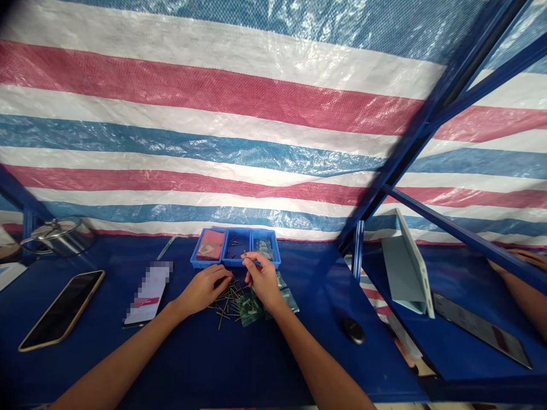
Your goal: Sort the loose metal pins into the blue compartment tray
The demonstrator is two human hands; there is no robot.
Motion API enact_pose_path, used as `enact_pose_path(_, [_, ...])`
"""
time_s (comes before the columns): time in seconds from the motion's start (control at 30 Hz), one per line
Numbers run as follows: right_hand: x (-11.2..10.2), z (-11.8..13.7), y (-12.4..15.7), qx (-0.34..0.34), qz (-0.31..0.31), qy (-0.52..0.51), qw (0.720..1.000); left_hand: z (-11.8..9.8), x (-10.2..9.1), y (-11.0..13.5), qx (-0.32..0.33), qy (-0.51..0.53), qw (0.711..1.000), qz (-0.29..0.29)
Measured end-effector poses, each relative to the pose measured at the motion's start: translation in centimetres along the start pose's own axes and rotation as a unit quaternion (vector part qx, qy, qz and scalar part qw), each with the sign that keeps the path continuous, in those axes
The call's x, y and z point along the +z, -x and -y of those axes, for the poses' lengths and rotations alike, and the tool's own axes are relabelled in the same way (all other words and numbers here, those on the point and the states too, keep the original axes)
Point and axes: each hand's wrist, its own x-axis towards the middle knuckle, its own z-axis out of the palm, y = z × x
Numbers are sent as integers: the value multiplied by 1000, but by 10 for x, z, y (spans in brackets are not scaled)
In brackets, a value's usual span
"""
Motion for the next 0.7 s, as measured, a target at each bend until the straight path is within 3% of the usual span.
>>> enact_pose_path(0.2, [-1,-2,1,-30,-12,45,998,0,1,0,-1,0,1000,-3])
enact_pose_path(0.43, [-4,4,4,-155,-42,206,965,0,1,0,-2,2,1000,-7])
enact_pose_path(0.53, [-3,3,5,-138,-37,185,972,0,1,0,-2,3,1000,-7])
enact_pose_path(0.7, [0,0,5,-46,-1,70,996,0,0,1,2,-3,1000,0])
